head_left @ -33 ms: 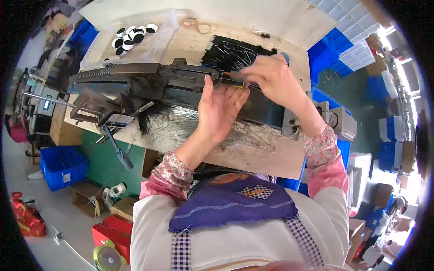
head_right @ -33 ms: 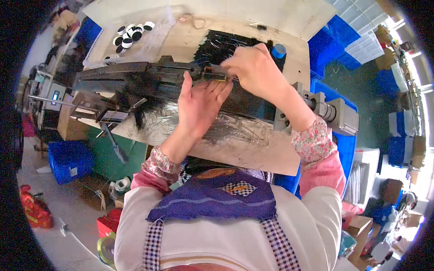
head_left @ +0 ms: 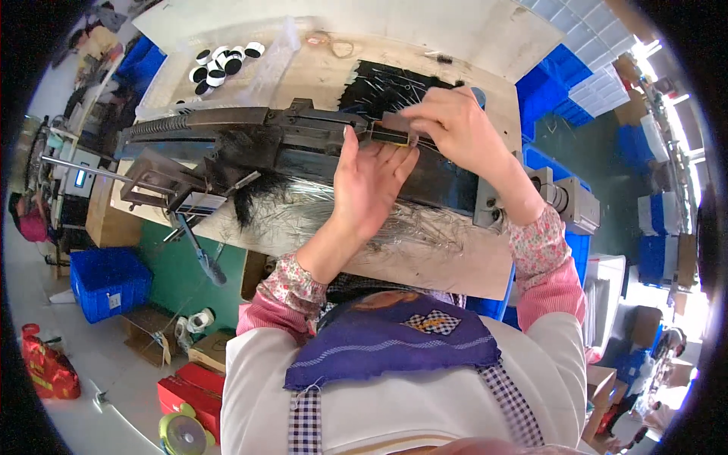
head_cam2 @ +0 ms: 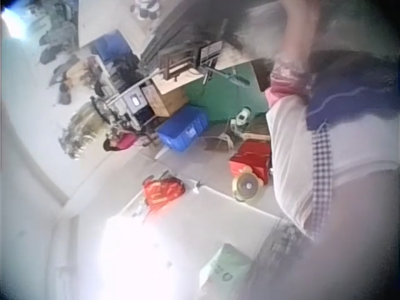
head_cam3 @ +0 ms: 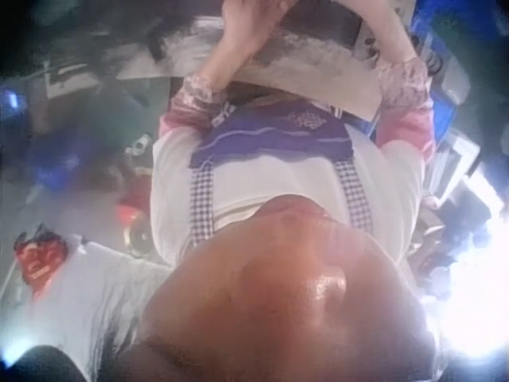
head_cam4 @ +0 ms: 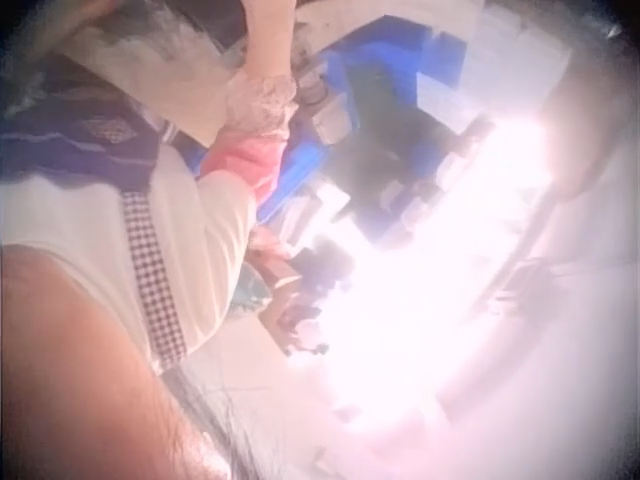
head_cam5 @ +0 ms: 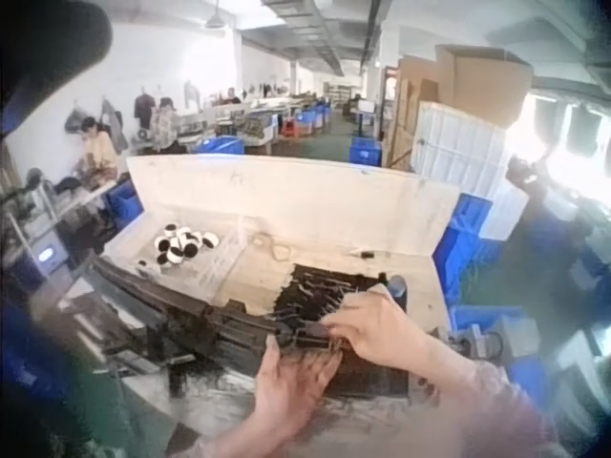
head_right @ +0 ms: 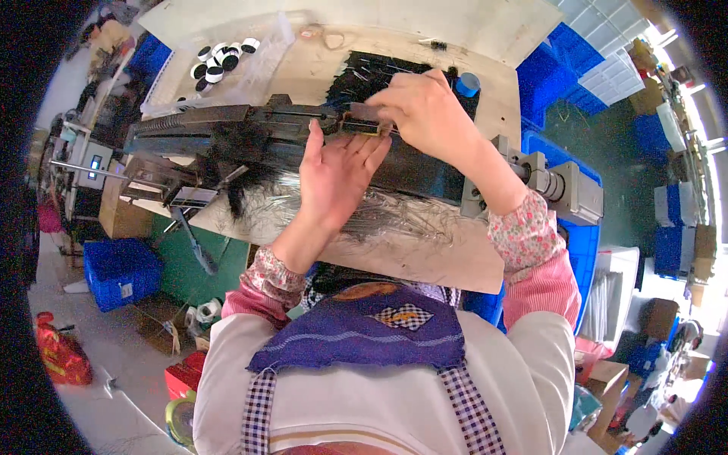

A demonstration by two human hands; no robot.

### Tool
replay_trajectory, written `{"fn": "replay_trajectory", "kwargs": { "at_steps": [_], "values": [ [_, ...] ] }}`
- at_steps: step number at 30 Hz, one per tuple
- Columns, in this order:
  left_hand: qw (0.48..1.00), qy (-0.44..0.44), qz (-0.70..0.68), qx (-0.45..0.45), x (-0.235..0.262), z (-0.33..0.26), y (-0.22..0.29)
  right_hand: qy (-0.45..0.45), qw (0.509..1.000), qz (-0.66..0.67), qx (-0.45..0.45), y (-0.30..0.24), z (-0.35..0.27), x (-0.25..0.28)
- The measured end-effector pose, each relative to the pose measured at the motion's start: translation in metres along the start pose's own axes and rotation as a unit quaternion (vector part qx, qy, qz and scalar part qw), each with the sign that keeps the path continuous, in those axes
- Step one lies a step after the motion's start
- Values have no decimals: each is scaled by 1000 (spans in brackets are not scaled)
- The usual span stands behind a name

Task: Processing and arranging hair fibers on a specialized industrial machine for wig or hair extension manufacturing.

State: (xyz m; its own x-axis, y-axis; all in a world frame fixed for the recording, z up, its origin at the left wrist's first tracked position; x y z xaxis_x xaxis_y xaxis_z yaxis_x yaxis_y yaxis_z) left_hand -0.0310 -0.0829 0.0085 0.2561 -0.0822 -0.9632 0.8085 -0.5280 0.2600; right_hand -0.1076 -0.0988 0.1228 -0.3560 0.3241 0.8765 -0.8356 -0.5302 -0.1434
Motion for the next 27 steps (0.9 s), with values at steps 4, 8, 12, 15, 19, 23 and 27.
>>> {"fn": "replay_trajectory", "kwargs": {
  "at_steps": [4,8,12,15,19,23,27],
  "values": [
    [1000,14,-6,-8,-8,0,1,-16,1000,4,0,3,-1,-11],
    [999,23,-22,4,-6,0,-1,-18,999,41,-19,-1,1,-3],
    [901,-290,-303,108,-16,-4,0,54,995,-10,78,-46,-8,6],
    [998,16,-67,2,-2,-5,6,25,993,-17,-112,-9,-9,19],
    [998,40,-40,-18,1,-3,9,-70,984,-154,-45,-32,-15,-7],
    [997,78,-24,-6,3,-4,11,-112,981,-158,-17,-46,-10,-17],
    [997,75,26,14,-1,-3,9,-83,981,-175,19,-51,-14,-16]
  ]
}}
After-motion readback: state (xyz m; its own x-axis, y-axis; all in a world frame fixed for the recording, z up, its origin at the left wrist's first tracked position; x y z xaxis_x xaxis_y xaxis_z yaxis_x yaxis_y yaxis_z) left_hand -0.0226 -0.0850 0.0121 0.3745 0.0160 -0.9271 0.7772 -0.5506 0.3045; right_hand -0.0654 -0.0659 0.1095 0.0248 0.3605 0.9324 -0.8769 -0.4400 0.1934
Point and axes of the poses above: each hand's wrist, its own z-axis towards the middle knuckle, its own x-axis out of the back of the hand, y = z × x, the point moved 10 cm from there along z, towards the middle knuckle, and after that the axes turned 8 degrees about -z, right-handed, at the moved point
